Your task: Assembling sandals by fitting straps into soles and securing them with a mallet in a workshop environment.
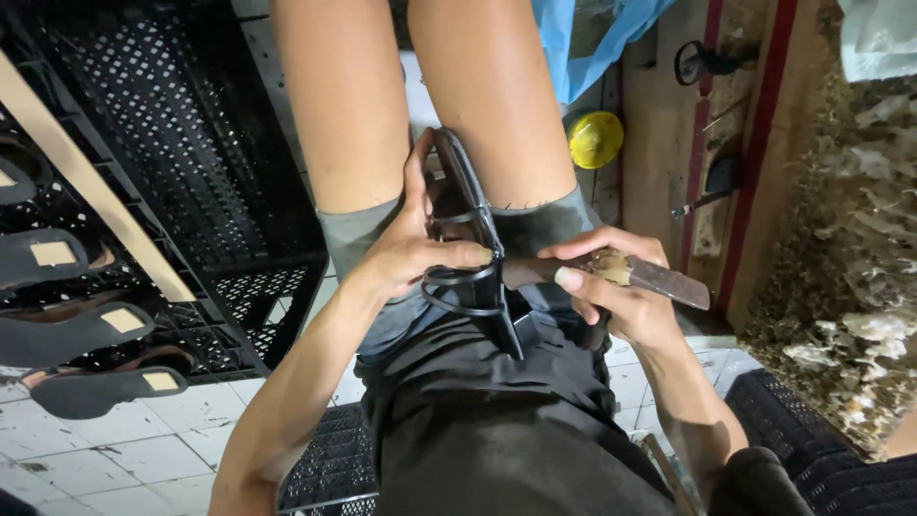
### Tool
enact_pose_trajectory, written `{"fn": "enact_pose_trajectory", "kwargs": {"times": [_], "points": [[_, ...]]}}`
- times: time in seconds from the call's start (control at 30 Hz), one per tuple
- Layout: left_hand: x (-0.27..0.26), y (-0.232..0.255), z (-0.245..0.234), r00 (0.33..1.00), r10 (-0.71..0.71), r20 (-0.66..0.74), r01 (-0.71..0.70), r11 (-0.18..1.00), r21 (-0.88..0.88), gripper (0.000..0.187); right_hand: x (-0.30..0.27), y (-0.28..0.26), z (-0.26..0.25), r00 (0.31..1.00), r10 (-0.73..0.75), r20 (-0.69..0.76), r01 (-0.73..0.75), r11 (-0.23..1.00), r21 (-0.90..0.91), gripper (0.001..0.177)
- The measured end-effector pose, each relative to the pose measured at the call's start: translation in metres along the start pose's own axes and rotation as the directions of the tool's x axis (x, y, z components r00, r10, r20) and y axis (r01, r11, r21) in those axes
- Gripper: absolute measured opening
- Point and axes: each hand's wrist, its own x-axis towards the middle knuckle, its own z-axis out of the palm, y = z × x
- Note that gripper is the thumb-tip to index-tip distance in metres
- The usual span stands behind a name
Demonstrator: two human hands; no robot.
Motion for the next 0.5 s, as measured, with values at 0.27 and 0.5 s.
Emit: {"fn": "enact_pose_trajectory", "kwargs": {"times": [0.27,0.5], "points": [[0.007,-0.002,-0.009,1.000,-0.007,0.002,0.007,0.999,0.043,0.127,0.006,0.003,-0.002,1.000,-0.027,0.012,0.027,0.999,0.017,0.018],[0.010,0.002,-0.009,1.000,-0.013,-0.003,0.013,0.996,0.088,0.127,0.025,-0.008,-0.003,0.907,-0.271,0.324,0.370,0.880,-0.298,0.017]]}}
